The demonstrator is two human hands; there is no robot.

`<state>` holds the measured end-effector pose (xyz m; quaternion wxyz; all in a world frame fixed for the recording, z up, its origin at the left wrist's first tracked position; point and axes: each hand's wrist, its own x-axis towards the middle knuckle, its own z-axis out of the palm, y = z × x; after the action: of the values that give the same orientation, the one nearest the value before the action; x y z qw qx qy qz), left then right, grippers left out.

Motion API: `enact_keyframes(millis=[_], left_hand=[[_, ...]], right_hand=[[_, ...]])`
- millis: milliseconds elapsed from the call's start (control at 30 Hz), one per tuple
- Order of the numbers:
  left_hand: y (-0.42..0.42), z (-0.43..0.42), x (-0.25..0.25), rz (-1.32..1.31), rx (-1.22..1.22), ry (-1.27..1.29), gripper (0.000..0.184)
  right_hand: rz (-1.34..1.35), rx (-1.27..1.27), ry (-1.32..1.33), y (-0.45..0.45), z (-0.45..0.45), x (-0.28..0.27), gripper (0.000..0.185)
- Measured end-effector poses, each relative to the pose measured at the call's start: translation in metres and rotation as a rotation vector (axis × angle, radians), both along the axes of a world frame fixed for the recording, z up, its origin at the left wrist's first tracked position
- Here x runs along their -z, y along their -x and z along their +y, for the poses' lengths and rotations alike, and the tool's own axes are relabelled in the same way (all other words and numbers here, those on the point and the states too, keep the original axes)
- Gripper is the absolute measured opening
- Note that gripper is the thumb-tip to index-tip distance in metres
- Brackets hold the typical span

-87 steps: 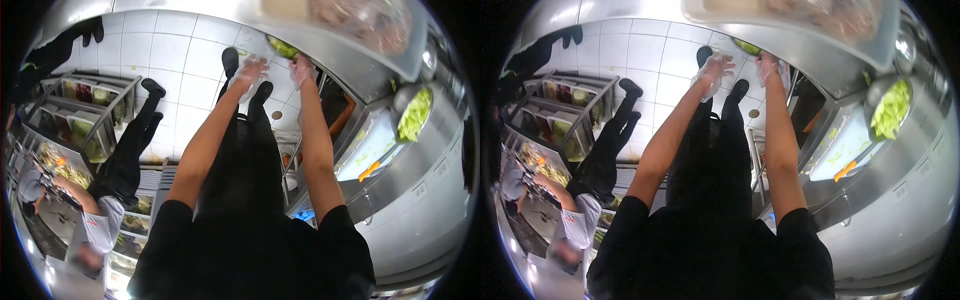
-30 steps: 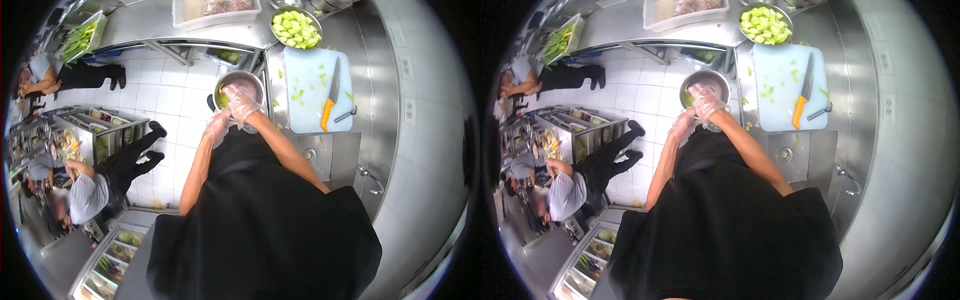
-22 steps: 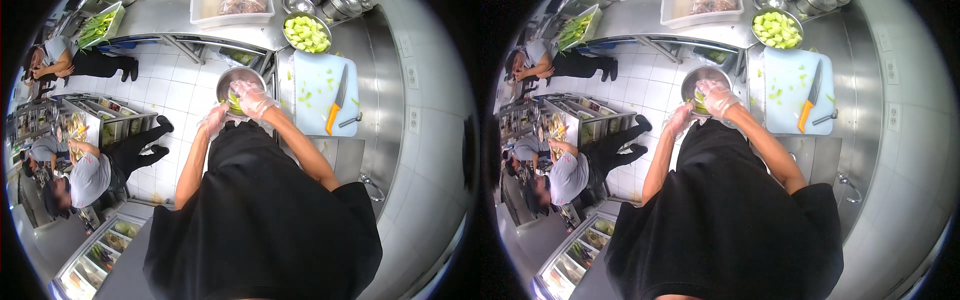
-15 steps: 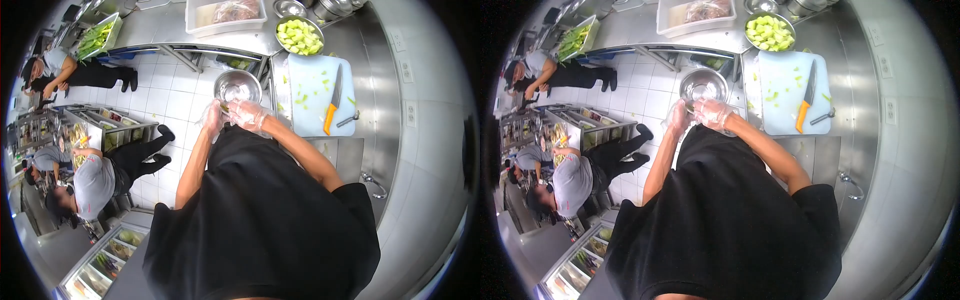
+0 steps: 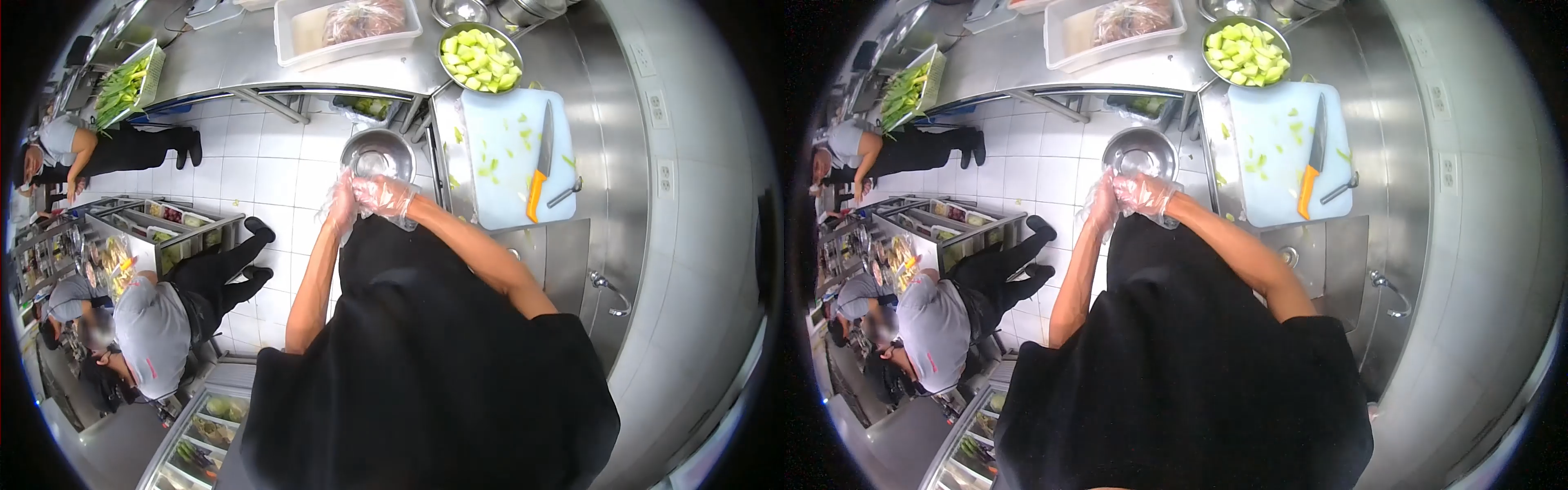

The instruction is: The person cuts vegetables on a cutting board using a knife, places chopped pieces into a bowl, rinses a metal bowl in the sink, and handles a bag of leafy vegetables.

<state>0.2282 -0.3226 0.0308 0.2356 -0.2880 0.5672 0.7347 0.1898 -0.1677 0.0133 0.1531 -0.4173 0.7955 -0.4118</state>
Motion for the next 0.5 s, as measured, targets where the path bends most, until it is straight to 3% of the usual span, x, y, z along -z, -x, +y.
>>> enact_keyframes(millis=[33, 100, 167, 200, 233, 333, 367, 433, 467, 500], left_hand=[[0.0, -0.003, 0.008, -0.038, -0.068, -0.125, 0.062], [-0.009, -0.005, 0.017, -0.052, -0.254, -0.029, 0.061], [-0.019, -0.007, 0.01, -0.041, -0.421, 0.034, 0.06], [-0.039, -0.018, 0.057, 0.016, -0.424, 0.116, 0.057], [-0.048, -0.029, 0.077, 0.01, -0.461, 0.126, 0.054], [-0.061, -0.051, 0.099, -0.033, -0.673, 0.128, 0.045], [-0.071, -0.063, 0.105, 0.006, -0.618, 0.119, 0.049], [-0.081, -0.087, 0.119, 0.06, -0.522, 0.205, 0.053], [-0.086, -0.095, 0.122, 0.077, -0.482, 0.301, 0.054], [-0.081, -0.098, 0.108, 0.017, -0.539, 0.223, 0.052]], right_hand=[[0.056, -0.021, 0.036, 0.003, -0.005, 0.003, 0.02], [0.207, -0.075, -0.013, 0.005, -0.018, 0.008, 0.019], [-0.326, 0.147, 0.009, 0.014, -0.023, -0.02, 0.017], [-0.582, 0.268, 0.02, 0.024, -0.026, -0.026, 0.016], [-0.712, 0.46, 0.434, 0.018, -0.041, 0.028, 0.016], [-1.457, 0.701, 0.835, 0.066, -0.042, 0.102, 0.017], [-1.241, 0.956, 0.43, 0.086, -0.052, 0.117, 0.019], [-1.331, 1.316, 0.167, 0.141, -0.069, 0.185, 0.037], [-1.316, 1.377, 0.128, 0.165, -0.07, 0.216, 0.036], [-1.248, 1.394, 0.108, 0.183, -0.066, 0.241, 0.034]])
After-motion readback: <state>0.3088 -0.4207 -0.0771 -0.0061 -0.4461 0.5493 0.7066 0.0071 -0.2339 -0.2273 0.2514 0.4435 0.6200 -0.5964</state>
